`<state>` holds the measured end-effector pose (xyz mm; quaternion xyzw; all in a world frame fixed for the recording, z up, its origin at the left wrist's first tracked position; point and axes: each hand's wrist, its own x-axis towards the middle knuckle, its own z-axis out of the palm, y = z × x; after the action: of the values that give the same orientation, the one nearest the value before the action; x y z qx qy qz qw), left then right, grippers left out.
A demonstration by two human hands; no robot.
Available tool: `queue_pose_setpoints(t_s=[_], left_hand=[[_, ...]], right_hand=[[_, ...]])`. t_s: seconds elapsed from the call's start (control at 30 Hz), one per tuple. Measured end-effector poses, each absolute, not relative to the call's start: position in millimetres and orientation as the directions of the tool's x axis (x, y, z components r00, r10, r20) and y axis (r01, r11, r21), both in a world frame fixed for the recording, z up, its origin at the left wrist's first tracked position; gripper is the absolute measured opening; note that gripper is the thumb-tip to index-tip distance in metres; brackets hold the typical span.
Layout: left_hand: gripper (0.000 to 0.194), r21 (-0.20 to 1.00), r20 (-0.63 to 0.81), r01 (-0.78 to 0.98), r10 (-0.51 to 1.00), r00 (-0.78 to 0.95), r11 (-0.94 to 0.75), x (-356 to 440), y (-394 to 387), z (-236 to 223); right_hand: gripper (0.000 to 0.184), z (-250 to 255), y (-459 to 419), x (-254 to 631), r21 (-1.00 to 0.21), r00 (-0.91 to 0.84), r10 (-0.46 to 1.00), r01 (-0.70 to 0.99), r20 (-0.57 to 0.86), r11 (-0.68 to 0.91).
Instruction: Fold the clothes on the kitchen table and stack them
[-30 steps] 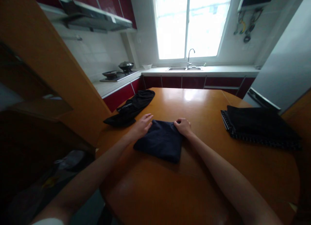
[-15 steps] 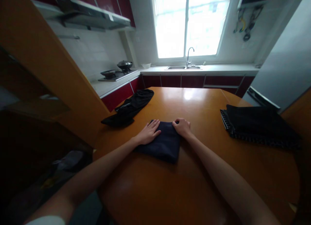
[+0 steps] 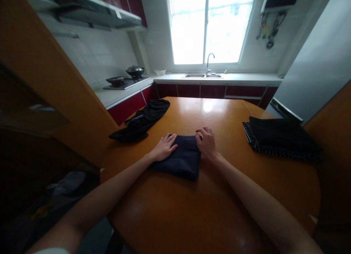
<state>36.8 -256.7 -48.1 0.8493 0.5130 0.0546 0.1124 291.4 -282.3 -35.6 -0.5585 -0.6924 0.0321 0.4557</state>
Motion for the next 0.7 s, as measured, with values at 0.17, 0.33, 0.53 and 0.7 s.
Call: queue_pose_setpoints(t_s=[0.17, 0.33, 0.53, 0.7], left_hand=[[0.071, 0.205, -0.022, 0.869, 0.885, 0.465, -0.451, 37, -255, -53], [0.07, 0.193, -0.005, 0.864, 0.88, 0.475, -0.465, 37, -252, -56], [0.069, 0.192, 0.008, 0.864, 0.881, 0.473, -0.466, 36, -253, -55], [0.068, 0.191, 0.03, 0.863, 0.881, 0.471, -0.468, 35, -254, -56]], right_hand=[[0.041, -39, -363, 289, -0.385, -0.427, 0.655, 0.561, 0.623, 0.733], [0.067, -52, -394, 293, -0.275, -0.615, 0.611, 0.556, 0.498, 0.784], [0.075, -54, -388, 280, -0.205, -0.636, 0.636, 0.618, 0.438, 0.759], [0.071, -51, -392, 287, -0.083, -0.741, 0.586, 0.595, 0.329, 0.799]])
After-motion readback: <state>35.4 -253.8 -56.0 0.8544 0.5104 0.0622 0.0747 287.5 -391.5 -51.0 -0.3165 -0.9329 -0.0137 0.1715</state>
